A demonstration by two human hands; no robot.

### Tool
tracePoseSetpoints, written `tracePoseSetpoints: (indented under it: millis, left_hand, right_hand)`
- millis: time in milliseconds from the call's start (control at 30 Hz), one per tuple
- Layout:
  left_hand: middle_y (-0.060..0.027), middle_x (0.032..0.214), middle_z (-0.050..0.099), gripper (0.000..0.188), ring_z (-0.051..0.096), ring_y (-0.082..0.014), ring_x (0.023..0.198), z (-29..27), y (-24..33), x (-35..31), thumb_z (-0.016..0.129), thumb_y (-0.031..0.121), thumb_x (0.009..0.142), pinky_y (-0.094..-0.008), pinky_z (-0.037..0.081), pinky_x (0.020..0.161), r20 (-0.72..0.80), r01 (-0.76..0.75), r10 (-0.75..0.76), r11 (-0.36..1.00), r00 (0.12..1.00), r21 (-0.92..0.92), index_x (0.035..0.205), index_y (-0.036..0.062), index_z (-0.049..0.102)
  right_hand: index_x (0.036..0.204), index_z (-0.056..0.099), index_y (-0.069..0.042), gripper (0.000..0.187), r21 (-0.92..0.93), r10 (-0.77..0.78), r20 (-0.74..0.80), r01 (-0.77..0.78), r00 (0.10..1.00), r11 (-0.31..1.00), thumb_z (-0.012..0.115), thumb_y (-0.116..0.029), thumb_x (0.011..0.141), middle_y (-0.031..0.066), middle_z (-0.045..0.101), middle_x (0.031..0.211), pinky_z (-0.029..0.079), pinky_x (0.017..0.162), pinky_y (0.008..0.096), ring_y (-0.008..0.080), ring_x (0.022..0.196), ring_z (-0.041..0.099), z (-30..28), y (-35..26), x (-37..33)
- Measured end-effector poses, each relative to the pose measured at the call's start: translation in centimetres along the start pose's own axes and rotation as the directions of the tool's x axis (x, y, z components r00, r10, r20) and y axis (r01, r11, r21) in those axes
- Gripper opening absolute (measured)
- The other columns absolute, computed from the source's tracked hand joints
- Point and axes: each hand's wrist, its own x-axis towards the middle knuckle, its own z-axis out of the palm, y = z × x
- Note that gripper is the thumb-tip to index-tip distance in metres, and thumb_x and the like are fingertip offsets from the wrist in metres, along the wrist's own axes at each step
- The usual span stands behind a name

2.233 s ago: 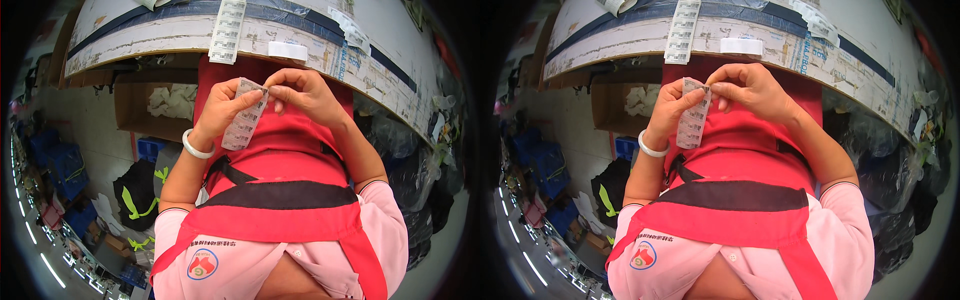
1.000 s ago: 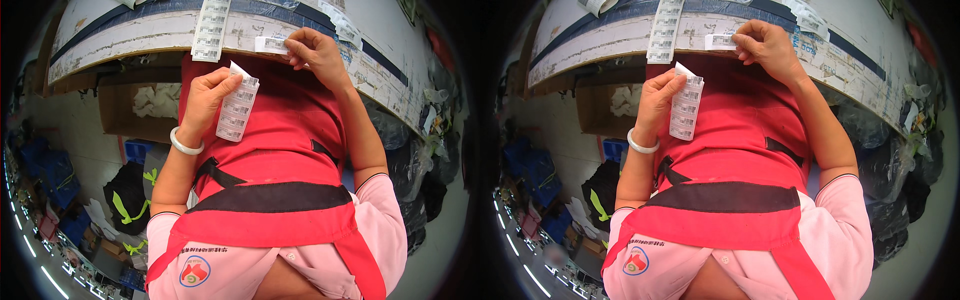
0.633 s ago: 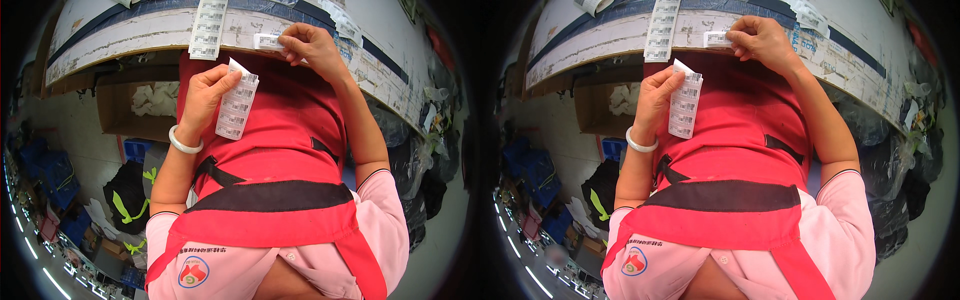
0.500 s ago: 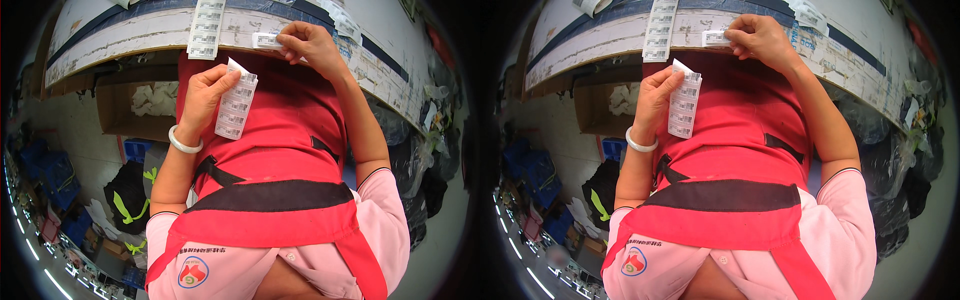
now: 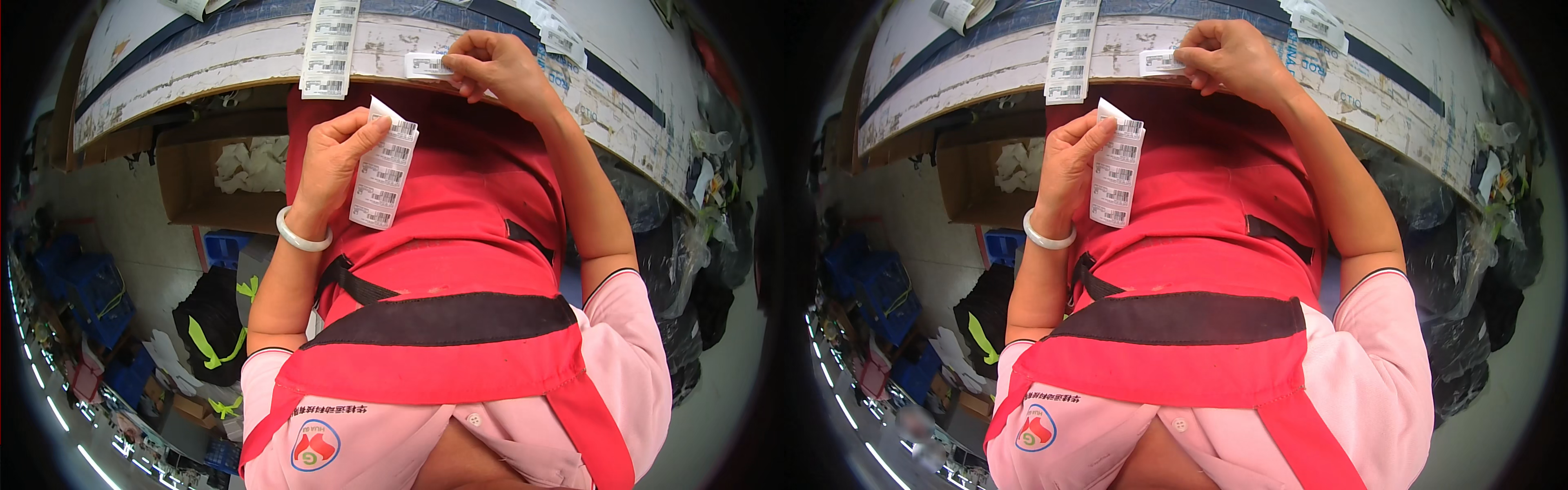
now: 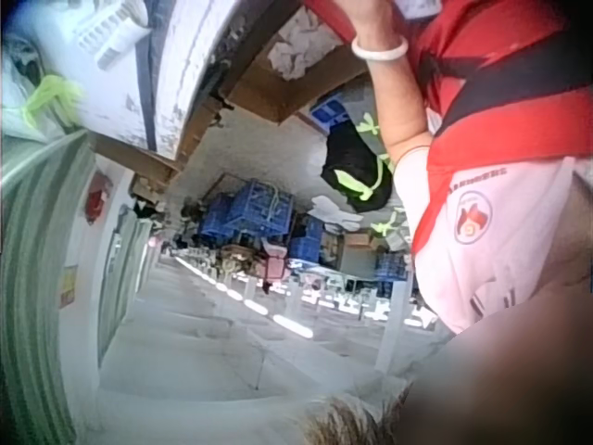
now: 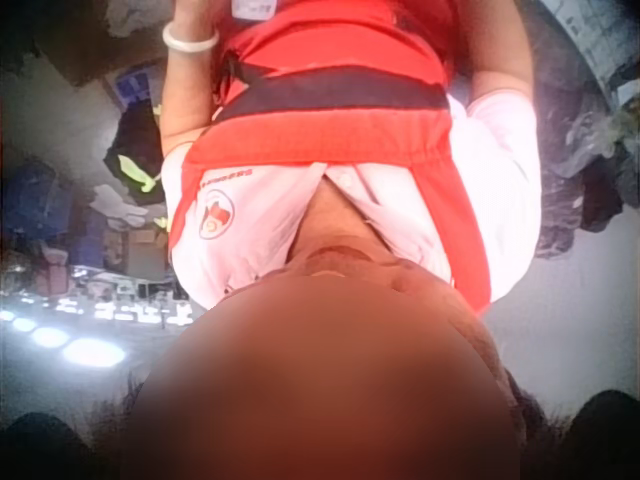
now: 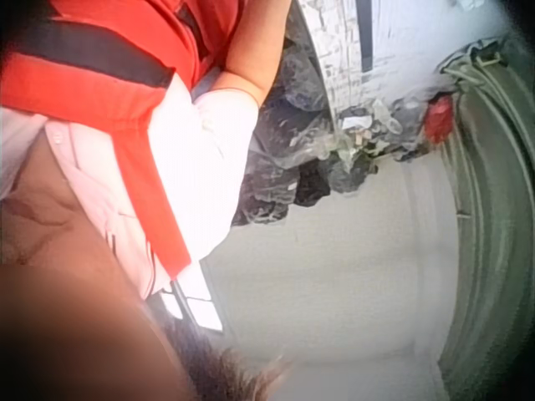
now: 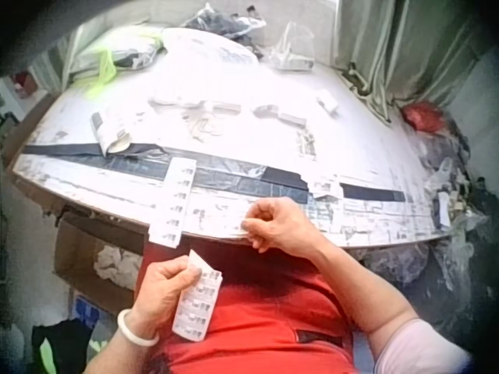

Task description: Checking and sorting printed garment labels or price tags at a workstation.

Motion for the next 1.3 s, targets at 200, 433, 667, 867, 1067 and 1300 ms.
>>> tracePoseSetpoints:
  millis: [200, 433, 667, 867, 1067, 1300]
  left_hand:
    - [0.0015, 0.081, 0.065, 0.016, 0.056, -0.0033, 0.071, 0.0, -0.3, 0.0, 0.065, 0.015, 0.092, -0.0185, 0.045, 0.064, -0.001, 0.019, -0.019, 1.000, 1.000, -0.005, 0.093, 0.0004, 0.069]
    - [0.0014, 0.081, 0.065, 0.016, 0.056, -0.0032, 0.071, -0.2, -0.7, 0.1, 0.065, 0.015, 0.092, -0.0179, 0.044, 0.063, -0.004, 0.017, -0.017, 1.000, 1.000, -0.012, 0.093, 0.0001, 0.069]
    - [0.0018, 0.080, 0.065, 0.016, 0.056, -0.0030, 0.070, 0.1, -0.5, 0.1, 0.064, 0.015, 0.092, -0.0181, 0.044, 0.062, -0.029, 0.041, -0.041, 0.999, 0.999, 0.006, 0.093, -0.0003, 0.068]
    - [0.0016, 0.081, 0.065, 0.016, 0.056, -0.0029, 0.070, 0.4, -0.3, -0.1, 0.063, 0.014, 0.093, -0.0186, 0.044, 0.063, -0.024, 0.021, -0.021, 1.000, 0.999, -0.011, 0.094, -0.0006, 0.068]
    - [0.0003, 0.084, 0.066, 0.015, 0.058, -0.0041, 0.071, 0.3, 0.2, -0.3, 0.062, 0.013, 0.094, -0.0185, 0.045, 0.064, -0.044, 0.026, -0.027, 0.999, 0.999, -0.025, 0.097, -0.0002, 0.068]
    - [-0.0012, 0.084, 0.068, 0.018, 0.059, -0.0048, 0.070, 1.0, 0.2, 0.2, 0.062, 0.016, 0.094, -0.0186, 0.047, 0.064, -0.017, -0.001, 0.001, 1.000, 1.000, 0.001, 0.100, -0.0006, 0.068]
  right_hand:
    - [0.092, 0.063, 0.000, 0.019, 0.008, -0.022, 0.015, 0.022, 1.000, 1.000, 0.062, -0.019, 0.091, 0.0028, 0.062, 0.070, 0.053, 0.056, 0.0218, 0.0084, 0.061, 0.060, -0.1, 0.5, 0.3]
    - [0.090, 0.063, -0.001, 0.018, -0.026, -0.016, 0.008, 0.016, 1.000, 1.000, 0.062, -0.019, 0.091, 0.0020, 0.061, 0.070, 0.051, 0.054, 0.0212, 0.0077, 0.060, 0.059, 0.1, -0.2, 0.1]
    - [0.088, 0.061, -0.002, 0.018, -0.154, -0.048, -0.051, 0.039, 0.998, 0.987, 0.061, -0.019, 0.091, 0.0001, 0.059, 0.068, 0.049, 0.053, 0.0199, 0.0056, 0.059, 0.056, 0.8, -0.8, -0.2]
    - [0.095, 0.063, -0.001, 0.020, 0.001, -0.169, -0.094, 0.170, 0.981, 0.985, 0.062, -0.021, 0.093, -0.0004, 0.058, 0.070, 0.047, 0.053, 0.0198, 0.0052, 0.059, 0.055, -2.0, 0.8, -1.9]
    - [0.091, 0.067, -0.004, 0.021, -0.141, -0.167, -0.524, 0.108, 0.835, 0.984, 0.069, -0.024, 0.087, -0.0001, 0.063, 0.071, 0.047, 0.056, 0.0206, 0.0060, 0.059, 0.056, -11.5, 5.4, -2.2]
    - [0.093, 0.066, -0.005, 0.046, -0.545, -0.129, -0.616, -0.302, 0.777, 0.782, 0.076, -0.046, 0.074, 0.0086, 0.068, 0.077, 0.052, 0.067, 0.0330, 0.0203, 0.069, 0.066, -13.3, 8.6, -1.0]
